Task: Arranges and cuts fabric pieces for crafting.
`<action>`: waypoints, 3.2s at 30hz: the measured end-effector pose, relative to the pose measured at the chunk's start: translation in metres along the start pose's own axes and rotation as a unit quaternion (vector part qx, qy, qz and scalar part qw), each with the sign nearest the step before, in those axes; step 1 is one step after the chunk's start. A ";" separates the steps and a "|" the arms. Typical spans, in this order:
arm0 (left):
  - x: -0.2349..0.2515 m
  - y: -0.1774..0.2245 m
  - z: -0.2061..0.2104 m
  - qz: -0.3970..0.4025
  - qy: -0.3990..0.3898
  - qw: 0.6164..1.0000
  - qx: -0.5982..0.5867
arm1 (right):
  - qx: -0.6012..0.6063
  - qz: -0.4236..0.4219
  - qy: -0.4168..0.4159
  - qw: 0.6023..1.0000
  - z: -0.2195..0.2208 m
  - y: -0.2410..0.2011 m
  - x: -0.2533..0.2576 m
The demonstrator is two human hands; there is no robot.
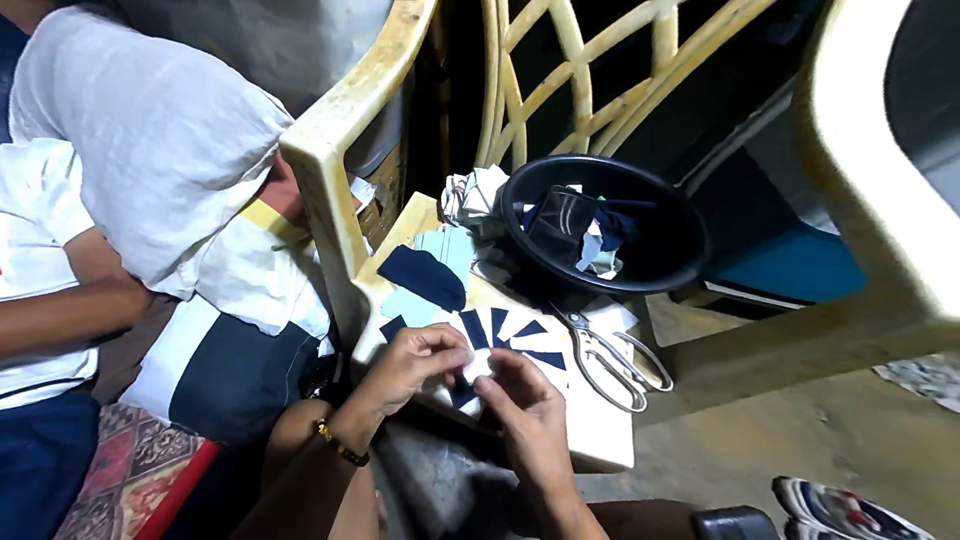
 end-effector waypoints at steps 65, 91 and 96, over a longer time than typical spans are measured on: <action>-0.013 0.004 0.021 0.153 0.014 0.977 0.146 | -0.108 -0.027 -0.140 0.984 -0.014 -0.023 0.011; -0.006 0.002 -0.004 -0.112 0.155 0.922 0.336 | -0.378 -0.055 -0.213 0.899 -0.016 0.011 0.039; -0.006 -0.001 0.000 -0.050 0.163 0.903 0.395 | -0.397 -0.070 -0.205 0.892 -0.019 0.016 0.037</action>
Point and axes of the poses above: each hand's wrist, its own x-axis towards the middle knuckle, its own z-axis out of the palm, y = z × x, the point moved 5 cm from there along x, towards the middle knuckle, and after that the axes turned 14 degrees about -z, right-handed, at the moved point
